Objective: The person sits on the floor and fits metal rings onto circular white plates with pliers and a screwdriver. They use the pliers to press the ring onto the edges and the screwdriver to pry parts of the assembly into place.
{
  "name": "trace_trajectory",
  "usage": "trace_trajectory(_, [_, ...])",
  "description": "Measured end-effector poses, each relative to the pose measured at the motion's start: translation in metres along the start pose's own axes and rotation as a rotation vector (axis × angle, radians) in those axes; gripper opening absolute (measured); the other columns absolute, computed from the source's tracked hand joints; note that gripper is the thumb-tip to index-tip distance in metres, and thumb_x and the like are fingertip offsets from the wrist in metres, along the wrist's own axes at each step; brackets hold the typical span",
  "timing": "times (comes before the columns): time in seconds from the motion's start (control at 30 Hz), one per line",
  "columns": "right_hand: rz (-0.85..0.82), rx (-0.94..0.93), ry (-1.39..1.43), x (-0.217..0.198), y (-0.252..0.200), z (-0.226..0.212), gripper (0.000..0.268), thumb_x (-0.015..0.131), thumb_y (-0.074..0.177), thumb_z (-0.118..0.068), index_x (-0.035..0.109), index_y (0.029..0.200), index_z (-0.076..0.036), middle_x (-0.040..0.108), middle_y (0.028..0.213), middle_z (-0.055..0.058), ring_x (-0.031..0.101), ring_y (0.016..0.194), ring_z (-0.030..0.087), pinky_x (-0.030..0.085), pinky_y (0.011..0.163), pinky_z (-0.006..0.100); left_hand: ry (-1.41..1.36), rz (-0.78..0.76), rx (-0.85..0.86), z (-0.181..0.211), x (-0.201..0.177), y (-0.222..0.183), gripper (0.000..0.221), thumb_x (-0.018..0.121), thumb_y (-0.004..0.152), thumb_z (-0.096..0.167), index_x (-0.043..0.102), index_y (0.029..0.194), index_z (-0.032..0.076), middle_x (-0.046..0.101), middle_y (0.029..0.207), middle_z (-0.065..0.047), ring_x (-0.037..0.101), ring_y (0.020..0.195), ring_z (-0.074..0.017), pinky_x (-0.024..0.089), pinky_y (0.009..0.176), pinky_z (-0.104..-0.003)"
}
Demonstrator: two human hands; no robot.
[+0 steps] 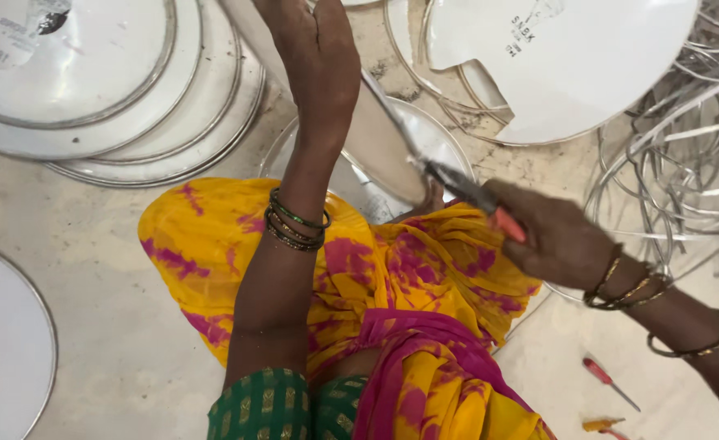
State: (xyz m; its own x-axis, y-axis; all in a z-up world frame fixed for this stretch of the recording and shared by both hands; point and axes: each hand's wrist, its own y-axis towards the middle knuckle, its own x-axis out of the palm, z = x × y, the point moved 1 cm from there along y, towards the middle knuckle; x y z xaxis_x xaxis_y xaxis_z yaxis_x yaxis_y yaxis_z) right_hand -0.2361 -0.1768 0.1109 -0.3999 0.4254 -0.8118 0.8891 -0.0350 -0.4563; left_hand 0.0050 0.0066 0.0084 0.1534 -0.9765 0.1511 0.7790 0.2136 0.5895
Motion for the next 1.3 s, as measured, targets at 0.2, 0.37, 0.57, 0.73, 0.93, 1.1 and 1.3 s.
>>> trace_trajectory(0.2, [-0.166, -0.252, 0.325, 0.035, 0.018, 0.008, 0.071, 0.066, 0.077, -0.007, 0.049, 0.146, -0.014, 0.064, 0.086, 0.003, 0.067, 0.08, 0.017, 0.054, 0.077, 0.032, -0.276, -0.103, -0.391, -0.004, -0.017, 0.008, 0.029, 0.057, 0.108, 0.013, 0.04, 0.086, 0.004, 0.039, 0.075, 0.002, 0.034, 0.069, -0.0095, 0.034, 0.063, -0.032])
trace_trajectory(0.37, [-0.396, -0.35, 0.54, 0.061, 0.05, 0.006, 0.072, 0.063, 0.077, -0.004, 0.048, 0.147, -0.013, 0.067, 0.087, 0.002, 0.066, 0.079, 0.013, 0.056, 0.077, 0.03, -0.47, -0.162, -0.405, -0.02, -0.038, 0.018, 0.036, 0.058, 0.108, 0.012, 0.04, 0.077, 0.007, 0.039, 0.07, 0.006, 0.03, 0.065, -0.006, 0.026, 0.06, -0.032])
trace_trajectory(0.57, [-0.699, -0.361, 0.763, 0.083, 0.086, 0.0, 0.062, 0.066, 0.082, -0.004, 0.051, 0.143, -0.007, 0.064, 0.092, 0.005, 0.06, 0.079, 0.014, 0.053, 0.072, 0.028, -0.571, -0.234, -0.496, -0.027, -0.057, 0.021, 0.021, 0.059, 0.096, 0.004, 0.054, 0.075, 0.003, 0.05, 0.07, 0.006, 0.04, 0.063, -0.0052, 0.035, 0.058, -0.029])
trace_trajectory(0.73, [-0.892, -0.356, 0.927, 0.104, 0.116, 0.0, 0.05, 0.068, 0.084, -0.004, 0.057, 0.132, 0.0, 0.066, 0.094, 0.01, 0.066, 0.084, 0.016, 0.055, 0.072, 0.03, -0.581, -0.369, -0.428, -0.025, -0.061, 0.027, 0.012, 0.058, 0.094, 0.004, 0.063, 0.103, 0.0, 0.059, 0.094, 0.004, 0.05, 0.084, -0.0047, 0.046, 0.08, -0.029])
trace_trajectory(0.93, [-1.209, -0.394, 1.439, 0.138, 0.124, -0.02, 0.057, 0.071, 0.084, -0.003, 0.054, 0.138, -0.001, 0.064, 0.096, 0.014, 0.067, 0.076, 0.018, 0.055, 0.067, 0.031, -0.584, -0.381, -0.462, -0.018, -0.069, 0.033, 0.038, 0.055, 0.096, 0.004, 0.06, 0.134, 0.001, 0.068, 0.115, -0.001, 0.058, 0.099, -0.0083, 0.049, 0.093, -0.028])
trace_trajectory(1.1, [-0.827, -0.377, 1.109, 0.135, 0.111, -0.022, 0.046, 0.071, 0.085, -0.006, 0.057, 0.128, 0.001, 0.066, 0.102, 0.01, 0.065, 0.085, 0.016, 0.055, 0.071, 0.03, -0.577, -0.383, -0.508, -0.025, -0.079, 0.036, 0.036, 0.056, 0.095, 0.004, 0.062, 0.131, -0.001, 0.067, 0.108, -0.002, 0.057, 0.094, -0.0096, 0.049, 0.088, -0.03])
trace_trajectory(1.3, [0.092, -0.537, 0.317, 0.103, 0.081, -0.034, 0.074, 0.074, 0.076, -0.008, 0.051, 0.146, -0.007, 0.066, 0.097, 0.007, 0.065, 0.081, 0.018, 0.048, 0.08, 0.034, -0.496, -0.334, -0.452, -0.035, -0.084, 0.037, 0.011, 0.061, 0.098, 0.007, 0.053, 0.092, 0.002, 0.046, 0.087, 0.004, 0.04, 0.08, -0.007, 0.04, 0.076, -0.031])
